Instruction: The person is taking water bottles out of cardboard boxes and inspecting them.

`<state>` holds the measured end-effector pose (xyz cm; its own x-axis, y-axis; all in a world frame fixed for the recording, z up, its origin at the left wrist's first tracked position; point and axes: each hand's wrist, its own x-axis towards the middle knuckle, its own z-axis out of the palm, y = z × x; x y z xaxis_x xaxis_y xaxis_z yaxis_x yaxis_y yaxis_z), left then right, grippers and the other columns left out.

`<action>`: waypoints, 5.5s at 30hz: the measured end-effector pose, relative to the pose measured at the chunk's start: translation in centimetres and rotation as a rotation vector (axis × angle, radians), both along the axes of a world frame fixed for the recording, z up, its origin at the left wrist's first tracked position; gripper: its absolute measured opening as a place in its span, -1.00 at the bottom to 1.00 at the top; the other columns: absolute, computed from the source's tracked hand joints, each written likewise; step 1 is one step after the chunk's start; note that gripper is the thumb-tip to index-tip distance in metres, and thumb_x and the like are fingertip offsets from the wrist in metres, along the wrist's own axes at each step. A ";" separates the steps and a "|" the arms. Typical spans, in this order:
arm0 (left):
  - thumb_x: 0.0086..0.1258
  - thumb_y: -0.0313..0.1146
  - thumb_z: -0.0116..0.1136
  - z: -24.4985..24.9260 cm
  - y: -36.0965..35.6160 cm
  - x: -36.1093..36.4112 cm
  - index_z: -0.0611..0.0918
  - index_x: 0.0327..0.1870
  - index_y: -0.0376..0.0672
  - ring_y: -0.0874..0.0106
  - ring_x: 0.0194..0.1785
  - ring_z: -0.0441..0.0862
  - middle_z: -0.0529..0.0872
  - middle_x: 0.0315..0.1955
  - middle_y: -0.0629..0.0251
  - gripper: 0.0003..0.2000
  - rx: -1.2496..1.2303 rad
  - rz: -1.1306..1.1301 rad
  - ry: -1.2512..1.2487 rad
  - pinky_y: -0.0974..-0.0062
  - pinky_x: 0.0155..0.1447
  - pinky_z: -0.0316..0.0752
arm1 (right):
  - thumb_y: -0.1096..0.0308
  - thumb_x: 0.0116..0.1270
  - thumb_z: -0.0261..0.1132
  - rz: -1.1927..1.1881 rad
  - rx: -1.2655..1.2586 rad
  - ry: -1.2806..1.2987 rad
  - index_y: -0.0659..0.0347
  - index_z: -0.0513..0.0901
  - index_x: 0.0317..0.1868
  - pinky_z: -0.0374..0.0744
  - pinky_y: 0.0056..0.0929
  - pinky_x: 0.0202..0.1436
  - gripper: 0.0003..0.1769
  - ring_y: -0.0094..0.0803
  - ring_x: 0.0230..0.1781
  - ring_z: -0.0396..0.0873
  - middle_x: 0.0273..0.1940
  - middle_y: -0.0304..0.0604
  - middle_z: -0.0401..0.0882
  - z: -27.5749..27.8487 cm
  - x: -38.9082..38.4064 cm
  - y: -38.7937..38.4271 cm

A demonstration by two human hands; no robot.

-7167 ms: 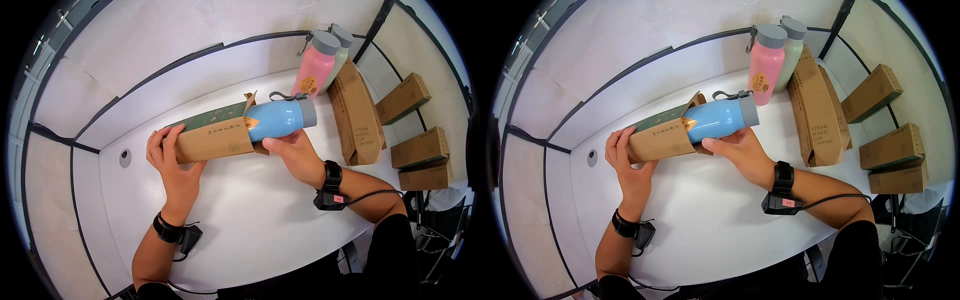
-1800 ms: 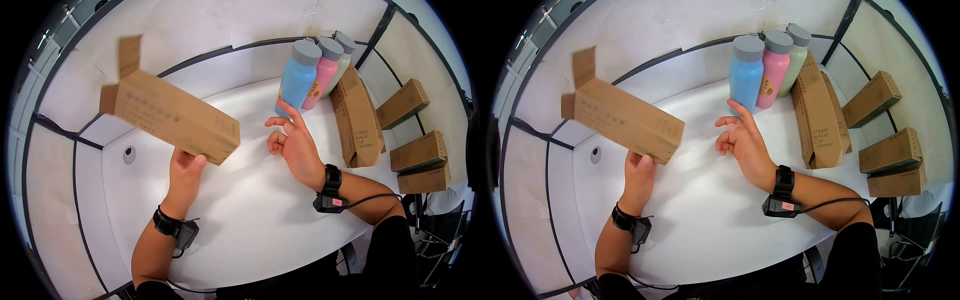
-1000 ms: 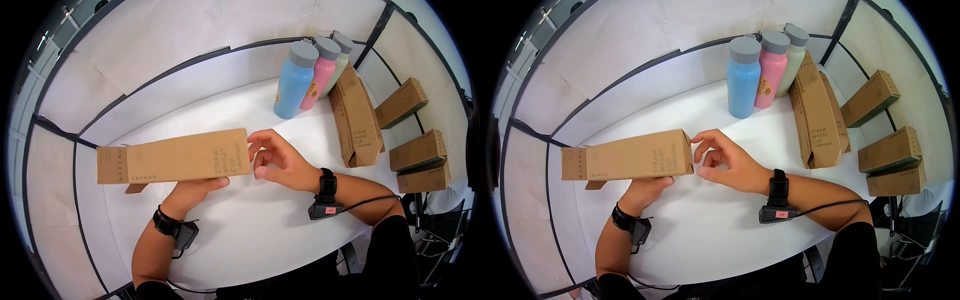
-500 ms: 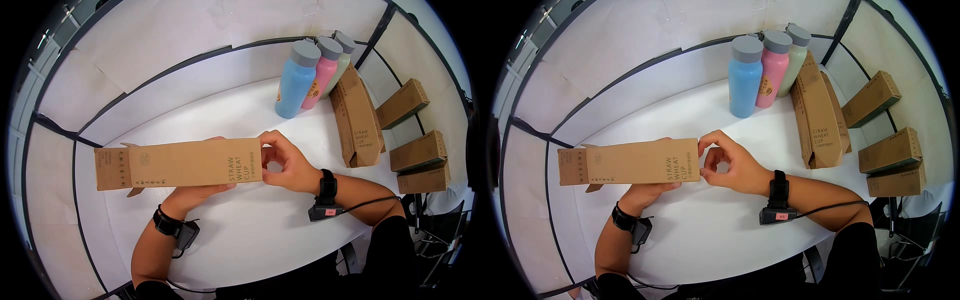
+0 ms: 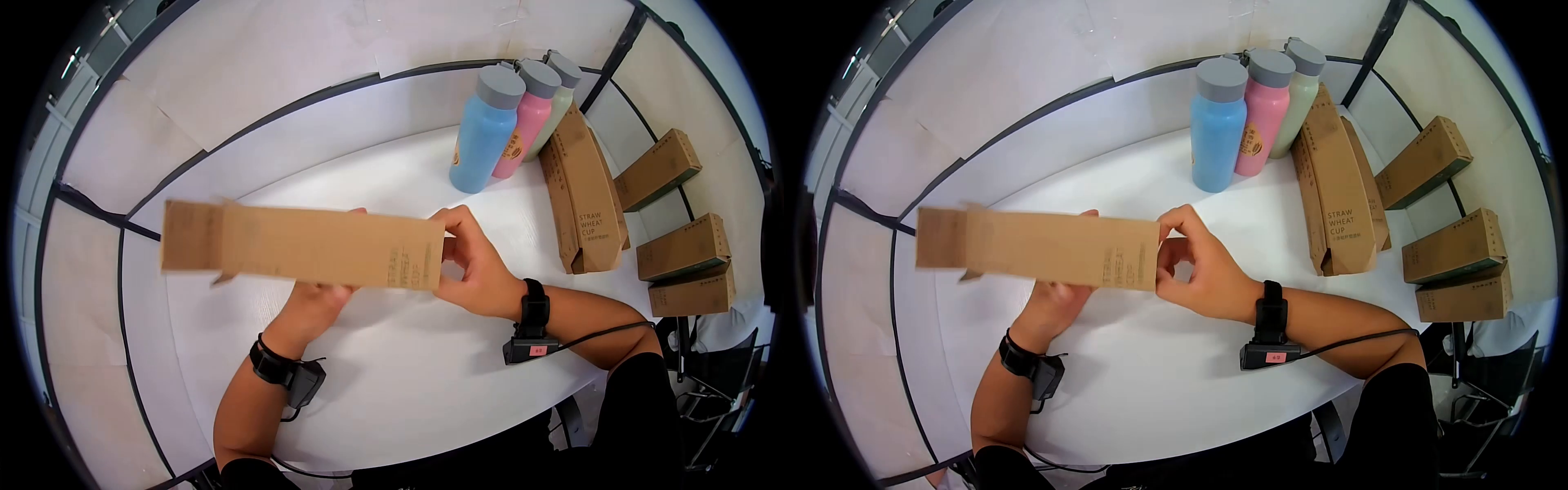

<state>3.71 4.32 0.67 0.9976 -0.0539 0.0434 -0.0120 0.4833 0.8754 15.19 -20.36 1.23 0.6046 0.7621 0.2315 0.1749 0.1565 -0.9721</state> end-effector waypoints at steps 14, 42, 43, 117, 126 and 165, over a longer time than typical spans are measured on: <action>0.76 0.20 -0.02 0.9 1.1 1.3 0.46 0.49 -0.13 0.31 0.49 0.58 0.63 0.40 0.23 -0.40 -0.246 0.224 0.227 0.21 0.61 0.45 | 0.69 0.40 0.17 -0.044 0.040 0.206 0.10 0.26 0.08 0.59 -0.39 -0.07 -0.60 -0.48 -0.20 0.63 -0.01 -0.22 0.39 -0.4 0.1 0.0; 0.59 0.48 0.01 0.7 1.7 0.8 0.43 0.62 -0.08 0.34 0.61 0.43 0.54 0.53 0.36 -0.14 -0.326 0.236 0.212 0.18 0.69 0.28 | 0.64 0.67 0.09 0.102 0.026 0.167 0.14 0.43 0.33 0.64 -0.35 0.03 -0.66 -0.43 -0.16 0.67 0.19 -0.12 0.57 0.5 -0.2 -0.1; 0.60 0.48 0.01 0.8 1.6 0.8 0.43 0.61 -0.09 0.33 0.61 0.44 0.55 0.52 0.36 -0.14 -0.310 0.253 0.213 0.18 0.68 0.29 | 0.64 0.67 0.09 0.115 0.007 0.113 0.15 0.47 0.33 0.65 -0.36 0.03 -0.66 -0.43 -0.15 0.66 0.18 -0.12 0.56 0.2 -0.2 -0.1; 0.85 -0.11 0.01 0.6 0.2 0.4 0.56 0.42 -0.21 0.49 0.29 0.71 0.73 0.29 0.27 -0.60 0.057 0.314 0.121 0.39 0.38 0.65 | 0.28 0.66 0.33 0.297 -0.031 0.091 0.31 0.61 0.01 0.63 -0.37 0.09 -0.77 -0.52 -0.09 0.59 -0.15 -0.23 0.65 -0.3 0.2 -0.5; 0.85 -0.14 -0.01 0.7 0.2 0.4 0.54 0.44 -0.20 0.46 0.33 0.71 0.72 0.31 0.26 -0.62 -0.009 0.316 0.122 0.35 0.40 0.67 | 0.21 0.58 0.41 0.338 -0.158 -0.214 0.30 0.65 0.34 0.68 -0.31 0.04 -0.53 -0.31 -0.12 0.71 0.00 -0.05 0.75 0.1 0.1 -0.4; 0.56 -0.14 0.43 0.7 0.1 -0.6 0.54 0.48 -0.24 0.33 0.39 0.65 0.70 0.32 0.16 -0.41 0.360 0.055 0.086 0.26 0.41 0.60 | 0.34 0.67 0.24 0.169 -0.282 0.009 0.22 0.16 0.62 0.53 -0.33 -0.20 -0.34 -0.48 -0.37 0.57 -0.29 -0.11 0.65 0.7 -0.5 -0.3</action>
<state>3.15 4.39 1.34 0.9986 0.0038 -0.0530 0.0519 0.1446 0.9881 14.66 -20.68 1.97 0.4652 0.8852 -0.0073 0.1607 -0.0925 -0.9827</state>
